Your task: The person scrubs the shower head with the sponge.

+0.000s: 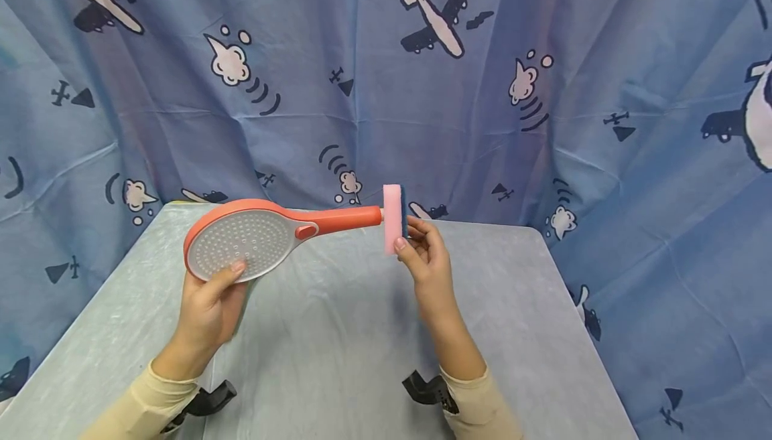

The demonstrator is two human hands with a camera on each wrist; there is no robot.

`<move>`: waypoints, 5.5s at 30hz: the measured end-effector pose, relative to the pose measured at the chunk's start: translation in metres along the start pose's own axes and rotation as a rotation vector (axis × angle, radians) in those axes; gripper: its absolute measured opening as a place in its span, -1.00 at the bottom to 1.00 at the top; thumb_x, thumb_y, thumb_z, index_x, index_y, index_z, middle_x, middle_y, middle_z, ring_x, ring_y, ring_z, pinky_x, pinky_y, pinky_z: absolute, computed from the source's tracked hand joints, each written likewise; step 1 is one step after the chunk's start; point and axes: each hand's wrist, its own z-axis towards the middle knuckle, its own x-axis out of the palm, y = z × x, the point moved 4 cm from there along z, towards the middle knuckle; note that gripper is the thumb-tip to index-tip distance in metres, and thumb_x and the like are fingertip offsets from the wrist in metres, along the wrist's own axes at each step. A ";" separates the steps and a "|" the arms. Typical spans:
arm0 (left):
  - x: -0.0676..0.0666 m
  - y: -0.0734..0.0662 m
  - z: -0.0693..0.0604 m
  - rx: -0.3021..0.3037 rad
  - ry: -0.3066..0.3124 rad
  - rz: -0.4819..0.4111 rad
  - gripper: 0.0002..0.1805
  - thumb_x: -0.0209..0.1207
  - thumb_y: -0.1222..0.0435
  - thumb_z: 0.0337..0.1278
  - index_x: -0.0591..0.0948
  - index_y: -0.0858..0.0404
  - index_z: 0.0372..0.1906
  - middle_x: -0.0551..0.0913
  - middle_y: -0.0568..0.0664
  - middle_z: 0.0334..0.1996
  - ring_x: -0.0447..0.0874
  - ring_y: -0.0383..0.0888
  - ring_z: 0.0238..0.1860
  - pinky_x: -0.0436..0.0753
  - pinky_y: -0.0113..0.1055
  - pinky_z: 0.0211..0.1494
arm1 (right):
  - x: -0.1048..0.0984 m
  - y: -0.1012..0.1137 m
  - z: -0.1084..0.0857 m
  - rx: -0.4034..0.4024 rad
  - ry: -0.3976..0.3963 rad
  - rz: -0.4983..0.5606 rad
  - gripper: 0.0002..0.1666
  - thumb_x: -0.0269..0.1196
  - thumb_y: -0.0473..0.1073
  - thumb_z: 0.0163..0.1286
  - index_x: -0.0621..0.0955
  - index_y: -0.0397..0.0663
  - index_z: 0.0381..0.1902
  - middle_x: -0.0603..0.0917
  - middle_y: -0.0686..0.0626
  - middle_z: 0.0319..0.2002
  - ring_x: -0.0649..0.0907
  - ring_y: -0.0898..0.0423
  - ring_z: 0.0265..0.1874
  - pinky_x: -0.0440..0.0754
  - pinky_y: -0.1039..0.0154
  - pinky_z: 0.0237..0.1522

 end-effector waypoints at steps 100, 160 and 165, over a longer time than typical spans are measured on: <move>-0.007 -0.027 0.017 0.255 0.217 0.327 -0.45 0.46 0.55 -0.05 0.46 0.50 0.06 0.58 0.19 0.13 0.55 0.08 0.26 0.62 -0.25 0.29 | -0.011 0.014 -0.002 -0.051 0.094 0.175 -0.59 0.09 -0.31 0.42 0.46 -0.02 0.21 0.50 -0.11 0.08 0.56 0.05 -0.04 0.64 0.31 0.05; 0.000 0.004 0.000 -0.530 0.163 0.049 -0.51 -0.02 0.59 0.44 0.35 0.21 0.36 0.64 -0.09 0.12 0.71 -0.21 0.04 0.68 -0.37 0.14 | 0.036 0.039 -0.034 -1.059 -0.146 -0.824 -0.41 0.41 -0.03 0.23 0.67 -0.17 0.19 0.57 -0.41 0.12 0.57 -0.26 -0.07 0.53 -0.01 -0.20; 0.001 0.006 0.000 -0.487 0.153 0.082 -0.43 0.02 0.60 0.41 0.28 0.21 0.42 0.59 -0.07 0.18 0.67 -0.20 0.12 0.66 -0.35 0.19 | 0.007 0.037 -0.019 -0.751 -0.311 -0.798 -0.31 0.49 -0.12 0.14 0.64 -0.09 0.27 0.53 -0.37 0.17 0.51 -0.23 -0.01 0.47 0.12 -0.07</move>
